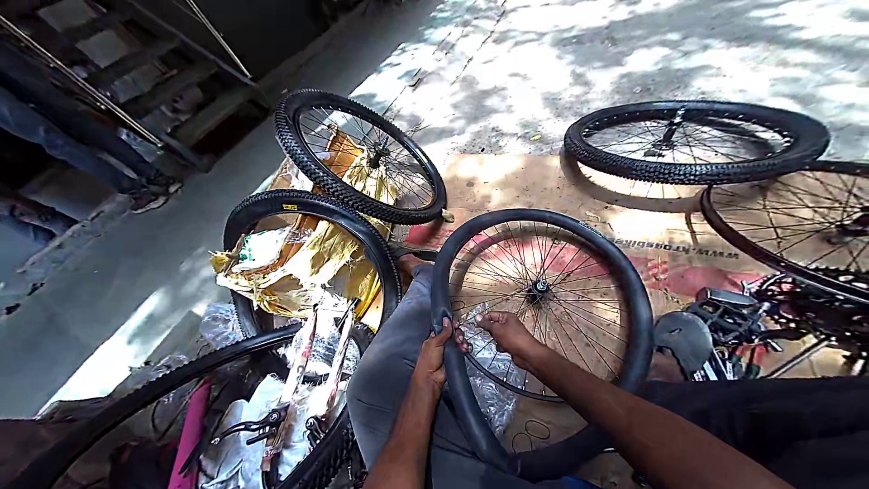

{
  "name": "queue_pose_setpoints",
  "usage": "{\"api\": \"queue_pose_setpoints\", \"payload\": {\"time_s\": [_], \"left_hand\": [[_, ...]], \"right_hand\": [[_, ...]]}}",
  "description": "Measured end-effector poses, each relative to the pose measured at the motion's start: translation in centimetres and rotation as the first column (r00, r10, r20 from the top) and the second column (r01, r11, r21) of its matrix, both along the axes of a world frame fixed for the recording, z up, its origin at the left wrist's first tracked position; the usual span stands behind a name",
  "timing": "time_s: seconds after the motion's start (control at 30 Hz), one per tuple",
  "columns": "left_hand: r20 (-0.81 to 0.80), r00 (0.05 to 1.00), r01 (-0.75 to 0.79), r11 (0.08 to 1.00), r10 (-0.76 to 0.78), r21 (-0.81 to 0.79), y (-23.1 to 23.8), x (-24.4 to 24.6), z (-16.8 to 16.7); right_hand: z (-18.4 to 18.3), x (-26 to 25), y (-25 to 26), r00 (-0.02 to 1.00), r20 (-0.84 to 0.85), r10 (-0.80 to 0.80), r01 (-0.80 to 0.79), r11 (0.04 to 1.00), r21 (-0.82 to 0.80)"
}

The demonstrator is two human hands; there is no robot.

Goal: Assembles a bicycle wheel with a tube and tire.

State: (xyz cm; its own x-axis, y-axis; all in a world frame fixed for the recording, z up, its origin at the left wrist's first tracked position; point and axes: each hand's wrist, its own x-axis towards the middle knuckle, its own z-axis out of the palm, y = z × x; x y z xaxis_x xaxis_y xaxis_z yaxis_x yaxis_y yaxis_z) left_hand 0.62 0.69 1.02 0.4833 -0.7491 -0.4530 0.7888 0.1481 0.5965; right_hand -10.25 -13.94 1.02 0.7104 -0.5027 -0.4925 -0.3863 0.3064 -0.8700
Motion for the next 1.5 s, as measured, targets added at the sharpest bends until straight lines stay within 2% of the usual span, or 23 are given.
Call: {"api": "queue_pose_setpoints", "payload": {"time_s": [0.4,0.6,0.9,1.07,1.13,1.2,1.3,1.37,1.43,1.5], "left_hand": [[0.005,0.999,0.044,0.998,-0.043,-0.04,-0.1,0.4,-0.1],[-0.016,0.997,0.069,0.995,-0.071,-0.066,-0.3,0.7,0.0],[-0.035,0.994,0.101,0.993,-0.104,-0.066,-0.4,0.5,0.1],[-0.087,0.991,0.097,0.99,-0.106,-0.107,-0.7,0.7,-0.2],[-0.08,0.99,0.109,0.989,-0.117,-0.099,-1.0,0.9,0.0],[-0.017,0.986,0.165,0.986,-0.165,-0.022,-1.1,1.6,0.9],[0.184,0.932,0.248,0.919,-0.313,0.307,-1.6,2.9,3.9],[0.286,0.886,0.195,0.853,-0.365,0.485,-1.7,3.6,5.8],[0.361,0.848,0.139,0.819,-0.389,0.556,-2.0,4.4,7.0],[0.413,0.823,0.095,0.812,-0.39,0.576,-2.0,4.3,7.7]], "right_hand": [[-0.3,0.6,0.5,1.0,0.01,0.002,-0.002,1.0,0.003],[0.3,1.6,0.3,1.0,-0.009,-0.024,0.025,0.995,0.095],[1.0,1.3,0.6,0.995,-0.027,0.099,-0.096,0.991,0.098],[1.5,1.8,0.4,0.999,-0.004,0.052,-0.051,0.981,0.189],[1.7,1.9,0.3,0.998,-0.028,0.054,-0.048,0.985,0.168],[1.7,2.3,0.5,0.996,-0.055,0.064,-0.058,0.993,0.106],[2.3,2.9,1.1,0.995,-0.089,0.034,-0.028,0.998,0.061],[3.4,3.4,1.4,0.996,-0.084,0.035,-0.028,0.996,0.079],[4.3,4.0,1.4,0.997,-0.057,0.058,-0.053,0.996,0.074],[4.6,4.3,1.4,0.991,-0.055,0.123,-0.123,0.992,0.003]]}}
